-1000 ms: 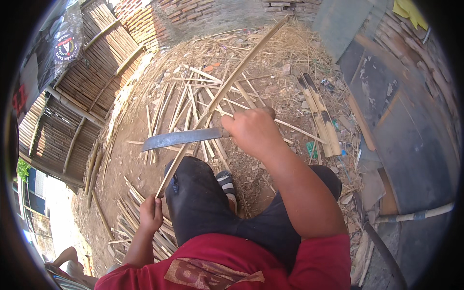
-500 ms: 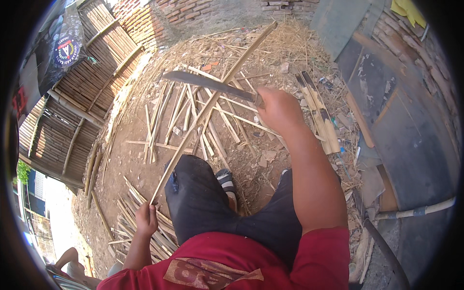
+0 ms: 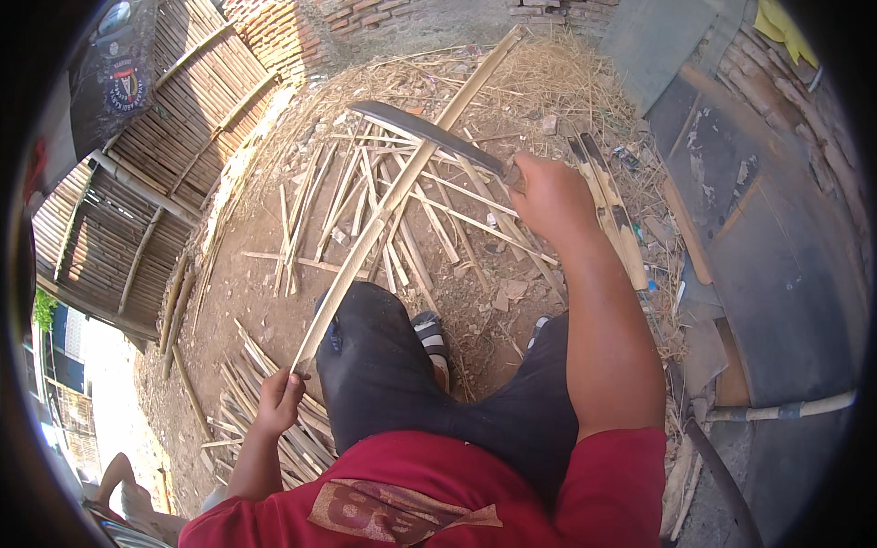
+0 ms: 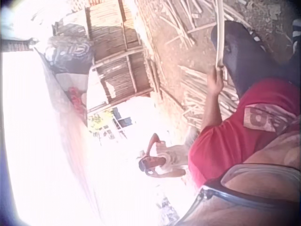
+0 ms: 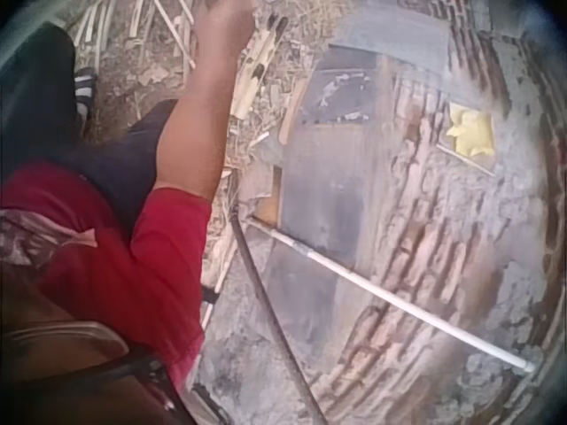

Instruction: The person uses a machete to shave and smooth a thin strip of wood while sitting on the ground. They repeatedly run the blade along the length of the wood strip, removing thin shavings and turning the strip over to work on different sides.

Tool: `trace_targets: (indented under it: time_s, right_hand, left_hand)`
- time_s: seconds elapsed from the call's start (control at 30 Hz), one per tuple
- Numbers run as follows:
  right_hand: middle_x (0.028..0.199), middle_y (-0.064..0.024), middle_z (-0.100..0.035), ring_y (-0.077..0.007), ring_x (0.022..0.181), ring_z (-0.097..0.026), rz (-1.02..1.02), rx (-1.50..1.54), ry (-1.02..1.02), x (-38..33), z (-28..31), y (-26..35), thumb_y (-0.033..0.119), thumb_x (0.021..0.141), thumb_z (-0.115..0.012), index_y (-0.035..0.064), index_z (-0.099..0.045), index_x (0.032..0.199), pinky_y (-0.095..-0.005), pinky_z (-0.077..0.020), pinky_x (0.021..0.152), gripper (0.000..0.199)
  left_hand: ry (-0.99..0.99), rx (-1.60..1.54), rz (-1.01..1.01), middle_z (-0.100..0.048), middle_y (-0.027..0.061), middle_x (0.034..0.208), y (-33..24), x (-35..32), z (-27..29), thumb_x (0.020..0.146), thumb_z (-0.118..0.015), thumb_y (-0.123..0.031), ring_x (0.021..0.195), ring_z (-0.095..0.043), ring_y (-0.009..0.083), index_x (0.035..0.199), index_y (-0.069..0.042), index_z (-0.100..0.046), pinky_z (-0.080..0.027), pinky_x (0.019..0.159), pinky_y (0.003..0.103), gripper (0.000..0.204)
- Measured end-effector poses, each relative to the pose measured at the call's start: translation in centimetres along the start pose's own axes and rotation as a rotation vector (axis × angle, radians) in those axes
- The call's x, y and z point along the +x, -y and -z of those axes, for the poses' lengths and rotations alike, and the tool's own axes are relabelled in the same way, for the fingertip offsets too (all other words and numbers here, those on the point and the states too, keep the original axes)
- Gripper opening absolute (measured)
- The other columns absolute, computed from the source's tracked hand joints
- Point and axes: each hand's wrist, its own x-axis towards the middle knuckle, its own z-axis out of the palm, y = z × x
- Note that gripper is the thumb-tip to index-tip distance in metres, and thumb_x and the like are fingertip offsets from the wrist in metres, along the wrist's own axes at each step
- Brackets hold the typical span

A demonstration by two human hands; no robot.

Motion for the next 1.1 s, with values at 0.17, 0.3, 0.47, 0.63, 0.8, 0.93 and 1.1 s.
trace_targets:
  time_s: [0.17,0.3,0.47,0.63,0.8,0.93,1.1]
  right_hand:
    - [0.087,-0.0139,-0.07,-0.0382,0.084,-0.07,0.279,0.042,0.12,-2.3,-1.3,4.1,0.015,0.077,-0.077,0.0069,-0.062,0.094,-0.0501,-0.0549,0.073,0.025]
    - [0.087,-0.0149,-0.069,-0.038,0.084,-0.069,0.495,0.047,0.149,-1.8,-2.6,5.7,0.015,0.074,-0.078,0.0057,-0.06,0.092,-0.0503,-0.0542,0.073,0.028]
    - [0.083,-0.0112,-0.068,-0.0363,0.084,-0.07,0.142,0.048,0.018,-0.6,2.1,1.9,0.013,0.08,-0.075,0.0096,-0.064,0.094,-0.0491,-0.0535,0.071,0.018]
    - [0.08,-0.0107,-0.068,-0.0346,0.082,-0.071,0.334,0.053,0.049,-2.4,-0.6,4.5,0.015,0.079,-0.075,0.0104,-0.064,0.092,-0.0476,-0.0556,0.073,0.018]
    - [0.081,-0.0118,-0.066,-0.0369,0.083,-0.069,0.395,0.029,0.126,-1.2,-0.3,4.5,0.015,0.075,-0.078,0.0092,-0.062,0.092,-0.0475,-0.0549,0.072,0.024]
    - [0.088,-0.012,-0.07,-0.0342,0.087,-0.072,0.134,0.01,-0.035,-0.1,1.8,1.6,0.015,0.08,-0.073,0.0086,-0.064,0.093,-0.0485,-0.0558,0.075,0.017]
    - [0.083,-0.0148,-0.067,-0.0387,0.084,-0.068,0.324,0.065,0.126,-2.4,-1.6,3.6,0.014,0.077,-0.076,0.0073,-0.062,0.095,-0.0498,-0.0533,0.072,0.024]
  left_hand:
    - [0.011,-0.106,0.003,-0.05,-0.0042,0.07,-0.1,0.4,-1.5,0.111,-0.048,-0.026,0.062,-0.042,0.0054,0.109,0.002,-0.065,-0.038,0.058,0.025,0.033]
    - [0.0,-0.18,0.015,-0.048,-0.0053,0.067,0.5,-0.1,-1.0,0.111,-0.049,-0.028,0.06,-0.04,0.0046,0.111,0.003,-0.064,-0.035,0.056,0.024,0.035]
    - [-0.017,0.118,-0.065,-0.061,0.007,0.069,-0.4,1.2,-0.4,0.109,-0.052,-0.026,0.066,-0.059,0.0191,0.105,0.001,-0.069,-0.049,0.063,0.038,0.032]
    - [0.024,-0.08,0.022,-0.054,-0.0005,0.067,-0.2,1.2,-1.6,0.111,-0.049,-0.026,0.06,-0.049,0.0089,0.106,0.001,-0.067,-0.043,0.057,0.029,0.033]
    - [-0.061,0.142,-0.144,-0.053,-0.0025,0.066,-0.3,0.6,-1.5,0.11,-0.047,-0.028,0.059,-0.049,0.0083,0.104,0.002,-0.067,-0.041,0.056,0.027,0.036]
    - [-0.063,0.215,-0.178,-0.055,0.001,0.066,0.5,1.0,-0.9,0.11,-0.048,-0.025,0.06,-0.051,0.0097,0.104,0.003,-0.067,-0.043,0.057,0.029,0.035]
    - [0.027,0.047,-0.072,-0.051,-0.0021,0.065,0.1,0.8,-1.9,0.11,-0.05,-0.025,0.059,-0.045,0.0073,0.104,0.006,-0.066,-0.038,0.055,0.027,0.036]
